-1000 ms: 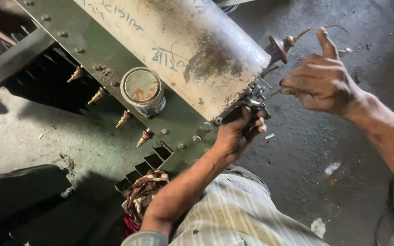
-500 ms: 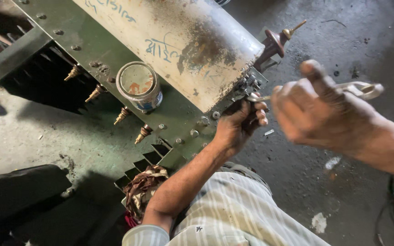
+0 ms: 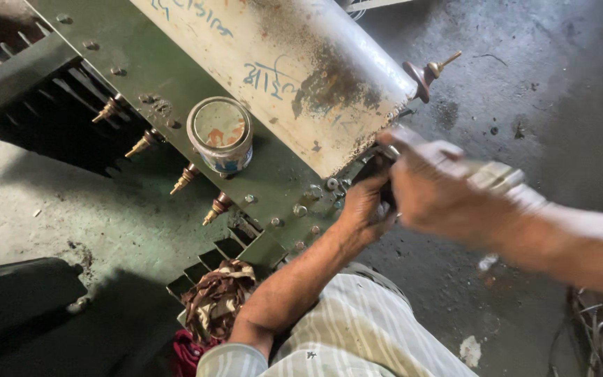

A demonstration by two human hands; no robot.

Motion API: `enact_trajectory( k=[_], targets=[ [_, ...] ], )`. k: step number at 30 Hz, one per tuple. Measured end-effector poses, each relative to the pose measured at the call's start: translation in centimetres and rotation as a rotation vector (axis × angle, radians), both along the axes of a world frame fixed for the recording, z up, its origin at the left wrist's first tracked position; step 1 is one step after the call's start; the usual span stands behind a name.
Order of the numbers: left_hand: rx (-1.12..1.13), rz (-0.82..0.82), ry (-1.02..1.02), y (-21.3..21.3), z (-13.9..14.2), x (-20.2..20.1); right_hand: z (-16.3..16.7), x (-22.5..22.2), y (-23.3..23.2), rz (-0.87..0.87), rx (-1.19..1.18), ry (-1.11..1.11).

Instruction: The person crouches beside a large transformer-style electrical unit on the workshop floor and uses a spanner to tighten bolts on its underside terminal assembly, repositioning the tool repeatedly on different fasteners while steadying the hardware with the other hand.

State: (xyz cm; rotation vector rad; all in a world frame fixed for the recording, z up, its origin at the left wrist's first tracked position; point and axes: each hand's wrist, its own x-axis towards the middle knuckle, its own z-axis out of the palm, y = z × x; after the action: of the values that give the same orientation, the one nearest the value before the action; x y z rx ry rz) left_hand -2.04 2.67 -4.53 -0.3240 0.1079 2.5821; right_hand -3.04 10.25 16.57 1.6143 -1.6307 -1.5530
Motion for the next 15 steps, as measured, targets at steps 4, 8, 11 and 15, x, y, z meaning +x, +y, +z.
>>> enact_trajectory(
  k=[4,8,11,15],
  targets=[
    [0.146,0.086,0.107,0.2,0.0,0.0,1.0,-5.8,4.8,-0.066,-0.376,-0.383],
    [0.015,0.123,0.101,-0.1,0.0,-0.2,-4.0,-10.4,9.1,-0.283,-0.960,-0.888],
    [-0.048,0.130,0.122,-0.5,0.4,-0.4,-7.1,-11.9,11.8,-0.305,-1.066,-1.001],
    [-0.075,0.060,0.173,-0.9,0.7,0.5,-5.8,-11.2,12.8,-0.235,-0.973,-0.947]
  ],
)
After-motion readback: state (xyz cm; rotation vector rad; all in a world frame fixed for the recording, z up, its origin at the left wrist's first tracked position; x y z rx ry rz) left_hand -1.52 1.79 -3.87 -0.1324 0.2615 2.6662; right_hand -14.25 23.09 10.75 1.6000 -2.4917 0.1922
